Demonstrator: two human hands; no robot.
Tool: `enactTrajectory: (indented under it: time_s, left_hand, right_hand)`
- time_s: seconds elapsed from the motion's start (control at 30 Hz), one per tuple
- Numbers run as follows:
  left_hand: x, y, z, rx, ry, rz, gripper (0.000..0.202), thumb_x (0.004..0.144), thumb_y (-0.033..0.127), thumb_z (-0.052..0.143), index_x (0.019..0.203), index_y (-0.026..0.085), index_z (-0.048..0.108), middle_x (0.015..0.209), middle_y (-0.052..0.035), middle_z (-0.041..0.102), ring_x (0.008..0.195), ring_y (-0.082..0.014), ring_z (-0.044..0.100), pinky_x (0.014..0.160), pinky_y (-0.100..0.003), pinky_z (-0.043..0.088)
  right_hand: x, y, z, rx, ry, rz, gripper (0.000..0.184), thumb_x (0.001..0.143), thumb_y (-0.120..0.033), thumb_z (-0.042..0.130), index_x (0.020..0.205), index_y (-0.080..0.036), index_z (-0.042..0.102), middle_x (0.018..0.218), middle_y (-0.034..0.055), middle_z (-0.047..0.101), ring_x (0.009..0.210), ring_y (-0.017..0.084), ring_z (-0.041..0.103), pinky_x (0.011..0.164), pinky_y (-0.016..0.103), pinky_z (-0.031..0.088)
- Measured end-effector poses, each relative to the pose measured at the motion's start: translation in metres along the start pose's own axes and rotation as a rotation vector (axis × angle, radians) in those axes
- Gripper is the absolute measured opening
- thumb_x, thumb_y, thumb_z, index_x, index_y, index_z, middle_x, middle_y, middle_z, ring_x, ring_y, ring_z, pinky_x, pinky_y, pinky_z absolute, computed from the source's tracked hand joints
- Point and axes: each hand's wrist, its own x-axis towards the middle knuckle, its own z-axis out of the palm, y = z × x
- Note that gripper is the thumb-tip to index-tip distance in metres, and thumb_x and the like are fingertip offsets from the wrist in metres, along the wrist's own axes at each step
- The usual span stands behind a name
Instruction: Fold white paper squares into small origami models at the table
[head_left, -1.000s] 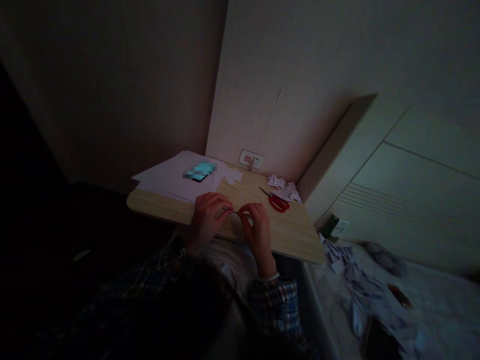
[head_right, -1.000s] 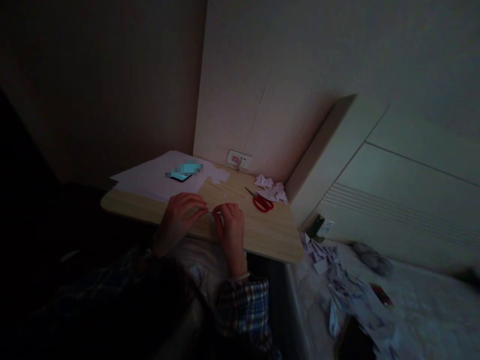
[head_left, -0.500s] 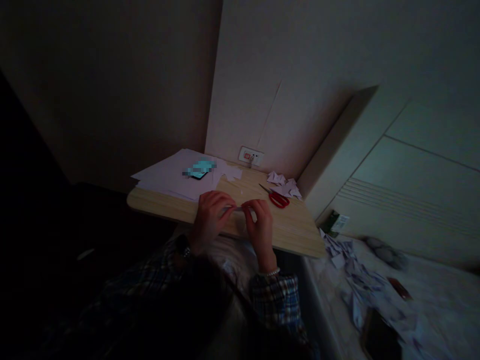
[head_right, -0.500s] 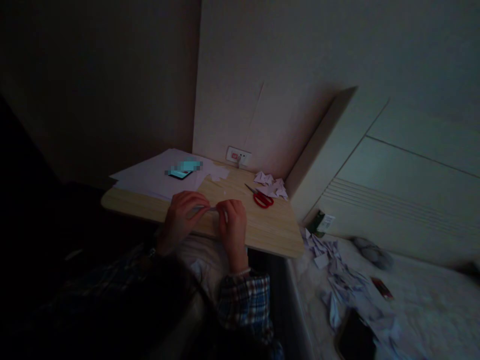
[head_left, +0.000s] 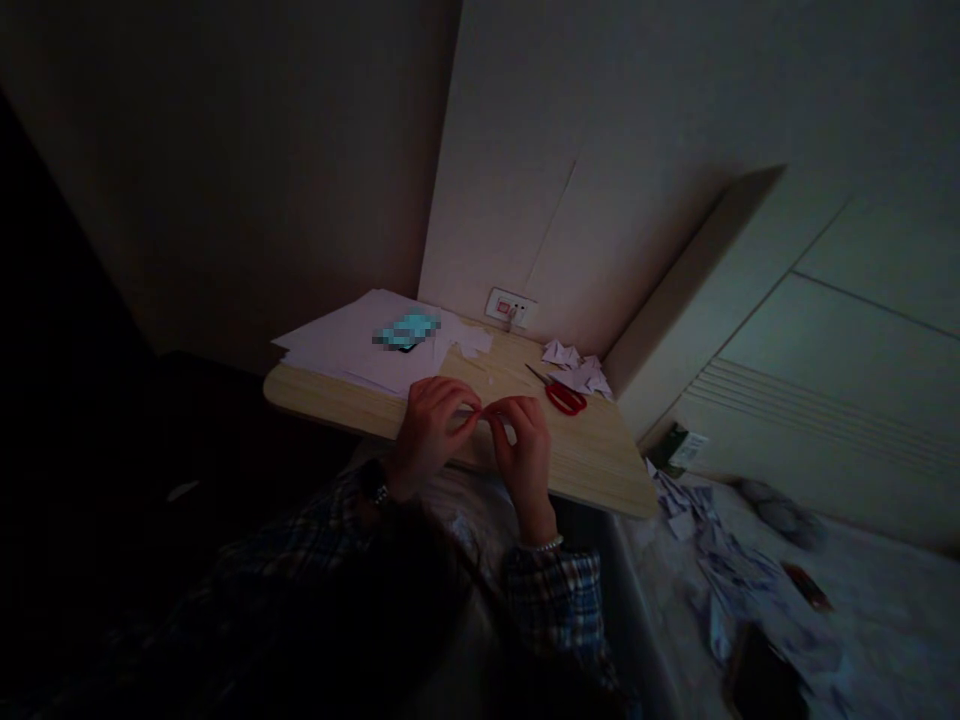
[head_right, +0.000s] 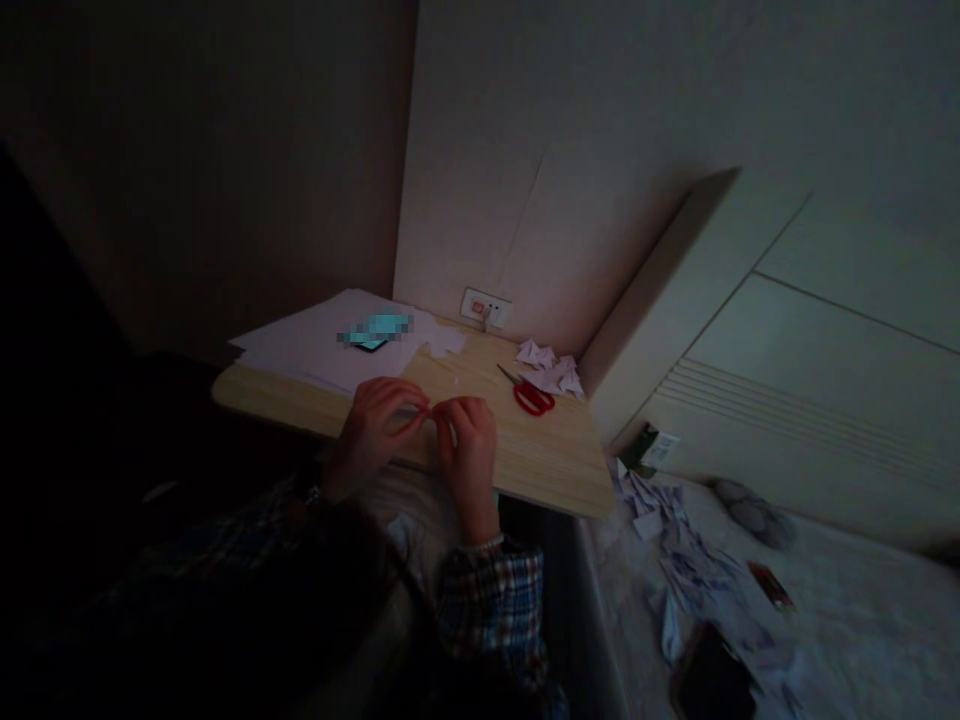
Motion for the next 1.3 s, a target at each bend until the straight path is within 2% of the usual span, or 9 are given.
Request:
enactTrajectory:
  time_s: [0.2,0.33,0.43,0.63,0.77,0.9,1.07,1.17,1.3]
  left_hand:
    - [0.001,-0.002,-0.004,0.014,0.044,-0.016,0.006,0.08,0.013,0.059,0.081,0.019,0.061,0.085,-0.002,0.068,0.09,-0.0203,0.06,0.087,-0.038,0.041]
    - [0.001,-0.001,-0.003,0.015,0.027,0.053,0.007,0.081,0.013,0.058,0.082,0.019,0.061,0.084,-0.0018,0.068,0.09,-0.0196,0.061,0.088,-0.038,0.04]
    - [0.0,-0.002,-0.004,0.041,0.029,0.023,0.005,0.082,0.015,0.058,0.081,0.019,0.062,0.085,-0.0022,0.068,0.091,-0.02,0.06,0.087,-0.038,0.04]
    - [-0.001,-0.002,-0.005,0.033,0.027,0.065,0.006,0.082,0.016,0.058,0.081,0.02,0.062,0.085,-0.0016,0.068,0.091,-0.0195,0.06,0.088,-0.038,0.04]
    - [-0.001,-0.003,-0.004,0.033,0.089,0.086,0.006,0.081,0.015,0.06,0.081,0.02,0.063,0.084,-0.0019,0.068,0.089,-0.0198,0.06,0.087,-0.038,0.041]
    - [-0.001,-0.001,-0.004,0.044,0.084,0.119,0.005,0.082,0.015,0.06,0.082,0.019,0.063,0.084,-0.002,0.067,0.089,-0.0195,0.06,0.085,-0.037,0.041]
    - [-0.004,-0.006,-0.003,0.008,0.103,0.044,0.003,0.08,0.018,0.063,0.08,0.02,0.065,0.084,-0.0026,0.067,0.092,-0.0209,0.059,0.084,-0.038,0.043]
    - [-0.004,-0.013,-0.004,-0.017,0.131,0.063,0.005,0.08,0.017,0.064,0.08,0.021,0.067,0.083,-0.0022,0.068,0.092,-0.0209,0.06,0.084,-0.039,0.043]
    - [0.0,-0.017,-0.006,-0.052,0.26,0.005,0.006,0.081,0.019,0.063,0.077,0.02,0.067,0.08,-0.0025,0.067,0.087,-0.02,0.06,0.081,-0.038,0.046]
  right_hand:
    - [0.002,0.0,-0.003,-0.018,0.061,0.006,0.012,0.088,-0.018,0.048,0.082,-0.022,0.058,0.082,0.0044,0.059,0.084,0.021,0.052,0.076,0.034,0.04]
    - [0.002,0.001,-0.002,-0.061,-0.009,-0.018,0.011,0.087,-0.015,0.049,0.085,-0.021,0.057,0.084,0.004,0.061,0.085,0.021,0.053,0.079,0.035,0.038]
    - [0.001,0.002,-0.002,-0.067,-0.042,-0.028,0.01,0.087,-0.015,0.05,0.085,-0.022,0.058,0.085,0.0034,0.063,0.087,0.021,0.053,0.081,0.035,0.037]
    - [0.0,-0.001,-0.004,-0.033,0.036,-0.033,0.007,0.086,-0.018,0.051,0.083,-0.021,0.056,0.082,0.003,0.062,0.083,0.02,0.054,0.079,0.034,0.038]
    - [0.0,0.0,-0.004,-0.036,0.004,-0.048,0.009,0.086,-0.015,0.05,0.085,-0.021,0.056,0.084,0.003,0.062,0.085,0.019,0.054,0.081,0.034,0.037]
    - [0.0,0.002,-0.004,-0.031,0.008,-0.025,0.01,0.086,-0.014,0.048,0.085,-0.02,0.055,0.084,0.0034,0.061,0.084,0.019,0.053,0.08,0.034,0.037]
    - [0.0,0.006,-0.003,-0.006,-0.074,-0.053,0.011,0.085,-0.013,0.047,0.087,-0.02,0.055,0.087,0.004,0.06,0.087,0.02,0.052,0.081,0.034,0.038]
    - [-0.001,0.014,-0.007,-0.003,-0.052,-0.032,0.01,0.085,-0.013,0.047,0.086,-0.019,0.054,0.086,0.0045,0.06,0.086,0.02,0.052,0.08,0.034,0.039]
    - [-0.001,0.021,-0.011,0.009,0.037,0.013,0.009,0.086,-0.014,0.046,0.088,-0.019,0.053,0.086,0.0052,0.058,0.087,0.02,0.052,0.081,0.034,0.04]
